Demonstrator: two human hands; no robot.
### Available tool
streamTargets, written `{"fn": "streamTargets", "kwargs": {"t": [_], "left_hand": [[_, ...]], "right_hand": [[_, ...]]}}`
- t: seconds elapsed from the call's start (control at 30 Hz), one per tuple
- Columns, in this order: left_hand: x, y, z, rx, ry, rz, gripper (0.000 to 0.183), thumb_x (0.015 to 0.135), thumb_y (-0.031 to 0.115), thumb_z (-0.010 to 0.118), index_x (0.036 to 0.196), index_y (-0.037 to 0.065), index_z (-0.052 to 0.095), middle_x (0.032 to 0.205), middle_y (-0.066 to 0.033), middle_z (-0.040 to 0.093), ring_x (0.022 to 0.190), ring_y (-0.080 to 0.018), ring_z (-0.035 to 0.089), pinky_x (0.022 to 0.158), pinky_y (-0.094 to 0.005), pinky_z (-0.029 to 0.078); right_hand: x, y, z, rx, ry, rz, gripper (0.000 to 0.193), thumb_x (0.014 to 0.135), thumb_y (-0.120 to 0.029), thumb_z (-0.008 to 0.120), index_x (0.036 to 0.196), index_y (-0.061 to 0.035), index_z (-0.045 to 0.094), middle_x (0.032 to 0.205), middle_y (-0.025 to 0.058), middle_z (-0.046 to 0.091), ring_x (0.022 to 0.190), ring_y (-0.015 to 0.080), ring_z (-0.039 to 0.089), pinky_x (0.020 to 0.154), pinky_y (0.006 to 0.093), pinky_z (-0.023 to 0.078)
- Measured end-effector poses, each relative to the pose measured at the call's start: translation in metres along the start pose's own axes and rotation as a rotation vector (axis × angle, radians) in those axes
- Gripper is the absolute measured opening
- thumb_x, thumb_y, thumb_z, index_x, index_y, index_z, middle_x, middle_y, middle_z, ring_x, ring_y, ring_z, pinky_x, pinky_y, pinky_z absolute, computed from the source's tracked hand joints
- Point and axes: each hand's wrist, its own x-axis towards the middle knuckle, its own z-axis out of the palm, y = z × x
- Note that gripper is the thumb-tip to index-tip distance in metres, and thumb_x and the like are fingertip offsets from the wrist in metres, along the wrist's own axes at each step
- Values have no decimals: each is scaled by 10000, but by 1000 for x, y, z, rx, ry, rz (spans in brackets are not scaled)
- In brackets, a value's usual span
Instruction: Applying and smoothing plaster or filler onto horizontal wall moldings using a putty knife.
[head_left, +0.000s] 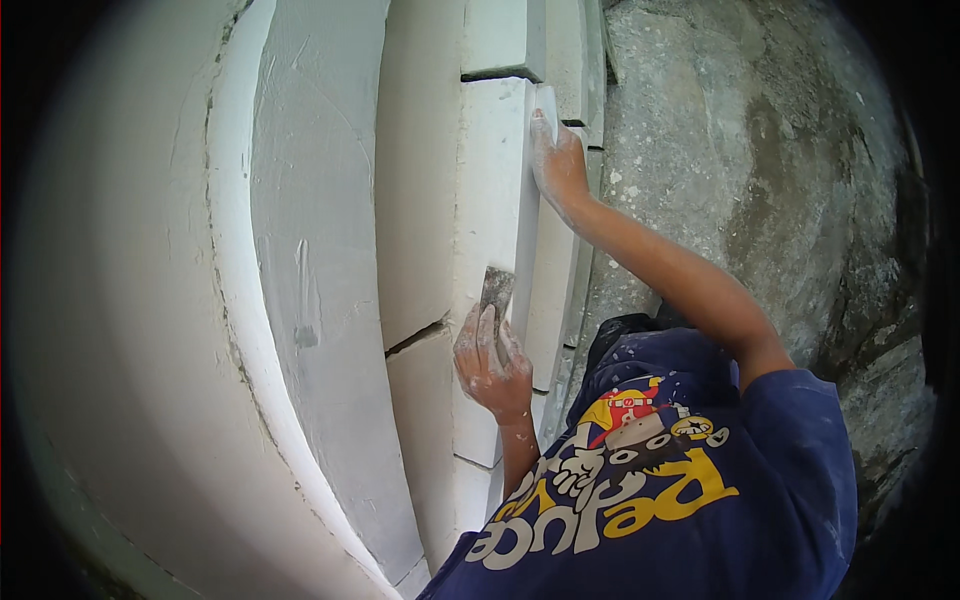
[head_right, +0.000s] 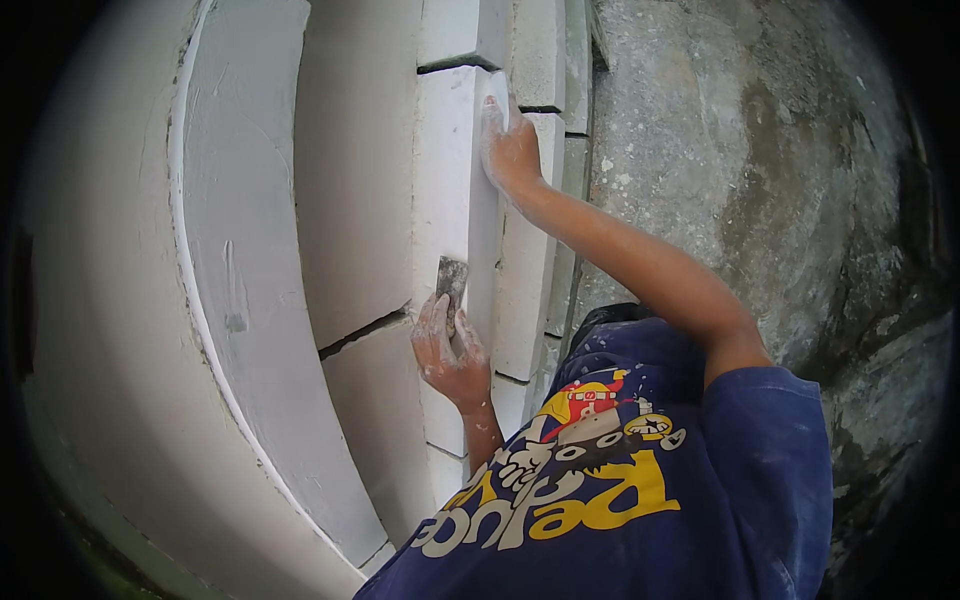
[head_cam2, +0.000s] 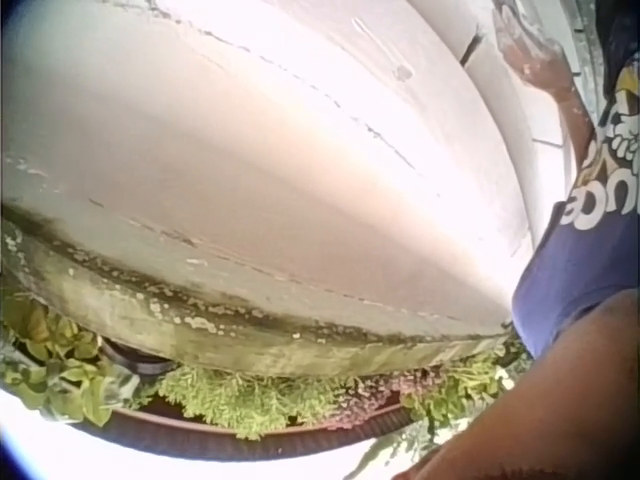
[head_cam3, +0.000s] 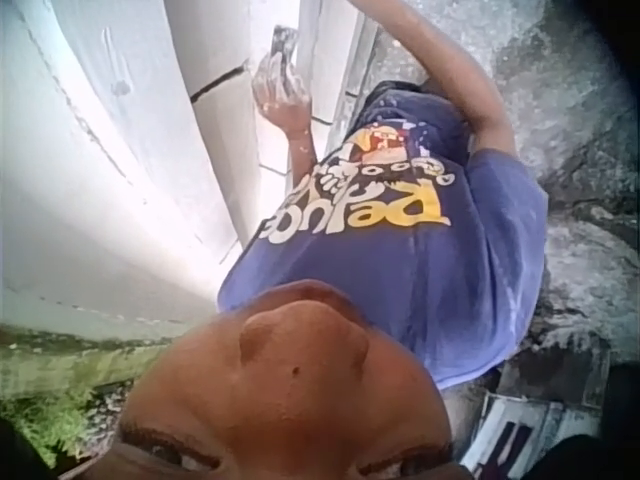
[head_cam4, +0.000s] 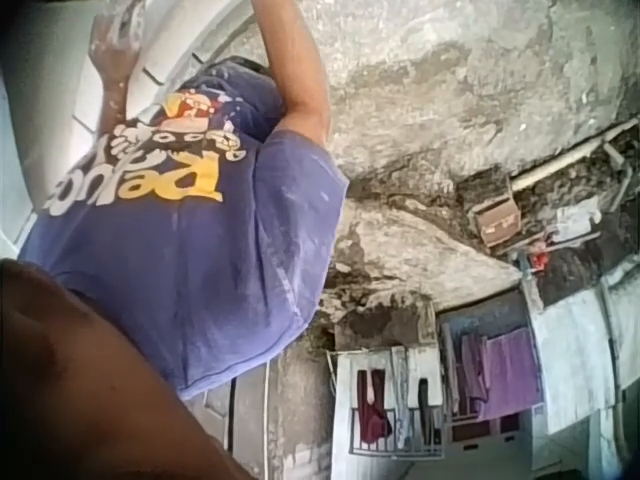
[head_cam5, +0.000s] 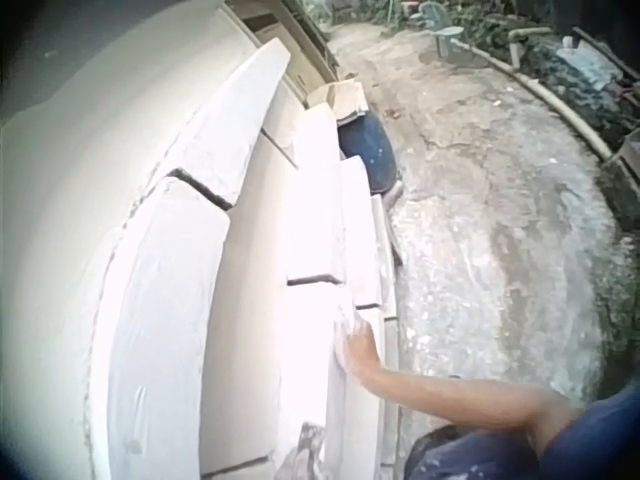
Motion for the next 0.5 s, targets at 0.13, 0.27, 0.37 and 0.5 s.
{"fn": "streamTargets", "kwargs": {"t": [0.13, 0.27, 0.37, 0.5], "left_hand": [[1, 1, 4, -22, 12, 4, 256, 892, 72, 684, 1146, 80, 707, 1201, -100, 688, 1077, -304, 643, 945, -422, 496], [1, -1, 3, 10, 5, 3, 264, 891, 72, 688, 1155, 81, 705, 1204, -99, 688, 1078, -300, 644, 932, -417, 501], [2, 1, 4, 8, 6, 12, 268, 889, 72, 691, 1157, 87, 705, 1205, -96, 688, 1081, -295, 645, 930, -416, 503], [-3, -2, 5, -7, 29, 1, 272, 887, 72, 694, 1158, 97, 706, 1211, -89, 686, 1086, -290, 646, 932, -414, 502]], "right_hand": [[19, -10, 1, 69, 79, 171, 524, 1045, -417, 448, 1374, -18, 531, 1058, 312, 670, 1021, 440, 655, 933, 468, 484], [1, 9, 5, -24, 113, -225, 467, 1043, -360, 472, 1296, 19, 574, 1092, 311, 668, 1027, 480, 637, 925, 468, 491], [28, -8, -2, -11, 89, 12, 459, 1041, -328, 485, 1323, 25, 564, 1200, 314, 636, 1118, 474, 608, 976, 447, 478], [7, 20, -3, -54, 90, -187, 543, 1047, -422, 488, 1288, 53, 592, 1108, 281, 687, 1052, 349, 669, 948, 417, 486]]}}
